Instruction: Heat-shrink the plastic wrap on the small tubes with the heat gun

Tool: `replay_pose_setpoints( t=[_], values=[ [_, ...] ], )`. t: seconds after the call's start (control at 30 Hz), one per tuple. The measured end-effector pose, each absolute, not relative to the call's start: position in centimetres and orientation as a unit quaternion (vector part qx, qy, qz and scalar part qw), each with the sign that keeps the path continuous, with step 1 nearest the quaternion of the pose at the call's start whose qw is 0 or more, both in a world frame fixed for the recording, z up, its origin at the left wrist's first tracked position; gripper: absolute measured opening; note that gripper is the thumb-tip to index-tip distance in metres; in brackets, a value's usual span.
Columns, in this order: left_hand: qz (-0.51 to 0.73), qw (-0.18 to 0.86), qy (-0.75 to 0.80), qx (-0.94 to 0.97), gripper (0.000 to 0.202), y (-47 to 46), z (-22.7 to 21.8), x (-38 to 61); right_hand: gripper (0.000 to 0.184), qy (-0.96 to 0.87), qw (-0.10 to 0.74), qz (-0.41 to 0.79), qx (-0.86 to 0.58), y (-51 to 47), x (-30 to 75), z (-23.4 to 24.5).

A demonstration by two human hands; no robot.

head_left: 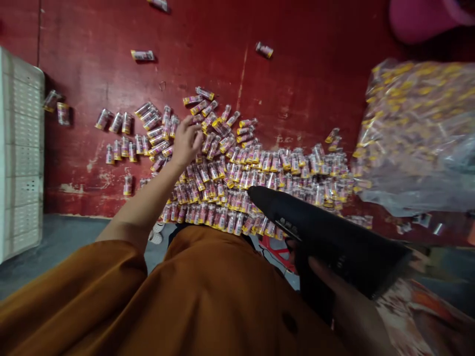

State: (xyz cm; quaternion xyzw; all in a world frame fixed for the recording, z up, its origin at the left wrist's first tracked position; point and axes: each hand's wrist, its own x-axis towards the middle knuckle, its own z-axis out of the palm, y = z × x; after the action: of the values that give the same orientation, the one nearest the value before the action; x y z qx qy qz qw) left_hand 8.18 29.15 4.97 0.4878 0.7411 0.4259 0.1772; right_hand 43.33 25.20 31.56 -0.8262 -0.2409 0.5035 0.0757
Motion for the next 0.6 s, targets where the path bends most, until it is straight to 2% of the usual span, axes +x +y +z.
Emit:
replay_pose_setpoints(
  t=[0.1, 0.3, 0.4, 0.6],
  values=[
    [0.461, 0.107, 0.803, 0.363, 0.03, 25.2, 5.6, 6.5, 0.049, -0.212, 0.084, 0.519, -0.824, 25.5, 42.8, 30.9],
    [0.368, 0.003, 0.916, 0.16, 0.051, 15.2, 4.9, 4.2, 0.058, -0.162, 0.054, 0.554, -0.815, 25.8, 43.0, 30.1],
    [0.365, -0.004, 0.924, 0.114, 0.048, 11.5, 4.3, 4.4, 0.057, -0.179, 0.042, 0.556, -0.811, 25.9, 42.6, 30.0],
    [0.345, 0.001, 0.936, 0.066, 0.038, 8.9, 3.7, 6.9, 0.038, -0.253, 0.068, 0.643, -0.72, 26.2, 40.3, 29.6]
  ],
)
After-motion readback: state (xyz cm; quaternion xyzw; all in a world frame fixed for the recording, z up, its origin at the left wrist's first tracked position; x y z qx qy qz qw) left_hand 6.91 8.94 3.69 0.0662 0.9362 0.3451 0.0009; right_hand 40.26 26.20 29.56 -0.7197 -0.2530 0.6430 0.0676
